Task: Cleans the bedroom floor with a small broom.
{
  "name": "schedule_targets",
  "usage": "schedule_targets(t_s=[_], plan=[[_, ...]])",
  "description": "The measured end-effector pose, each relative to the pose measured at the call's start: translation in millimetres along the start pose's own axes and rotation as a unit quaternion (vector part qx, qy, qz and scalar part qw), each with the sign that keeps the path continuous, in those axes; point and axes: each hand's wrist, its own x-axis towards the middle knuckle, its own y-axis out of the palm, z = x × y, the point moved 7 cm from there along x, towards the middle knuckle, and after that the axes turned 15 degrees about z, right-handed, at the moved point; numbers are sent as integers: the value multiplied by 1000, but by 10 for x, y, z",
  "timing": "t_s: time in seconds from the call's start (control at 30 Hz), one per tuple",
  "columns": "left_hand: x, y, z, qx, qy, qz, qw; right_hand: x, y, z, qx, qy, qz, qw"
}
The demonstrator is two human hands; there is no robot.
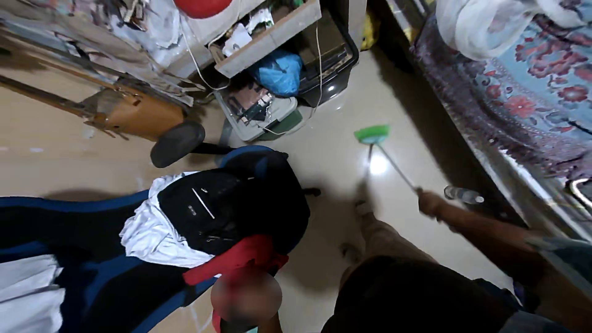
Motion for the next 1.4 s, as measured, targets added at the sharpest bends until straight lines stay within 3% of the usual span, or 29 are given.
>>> schedule_targets(t_s=[0.07, 0.17, 0.27, 0.33, 0.5, 0.67, 0.8, 0.93, 1.03, 1.1, 1.23, 1.4], plan=[[-11, 4, -27, 22, -8, 18, 1000, -222, 763, -41, -48, -1, 59, 997], [-70, -15, -91, 61, -7, 18, 998, -214, 1337, -84, -94, -60, 113, 987], [-89, -29, -106, 43, 5, 6, 999, -415, 1147, -145, -30, -95, 123, 987], [-150, -84, -89, -43, 33, -21, 998, -718, 828, -322, 38, -84, 108, 990], [-454, -114, -118, -134, 223, -192, 946, -1182, 246, -965, 57, -86, -28, 994], [-1174, 215, -88, -118, 354, -216, 902, -577, 400, -1216, 89, -14, -184, 979], [-1510, 663, 328, -97, 364, -146, 915, -57, 877, -1263, 225, -3, -191, 955], [-1612, 1153, 883, -108, 319, -87, 938, -181, 2170, -1004, 64, -22, -52, 996], [-1686, 1513, 1154, -92, 285, -12, 954, -446, 2895, -959, 8, -62, 9, 998], [-1742, 1721, 1255, -59, 287, 34, 955, -542, 2969, -1049, 50, -95, 33, 994], [-1816, 1950, 1430, -6, 275, 109, 955, -772, 2690, -1457, 220, -146, 43, 964], [-1903, 2186, 1848, 5, 168, 186, 968, -826, 2182, -2124, 169, -131, -61, 975]])
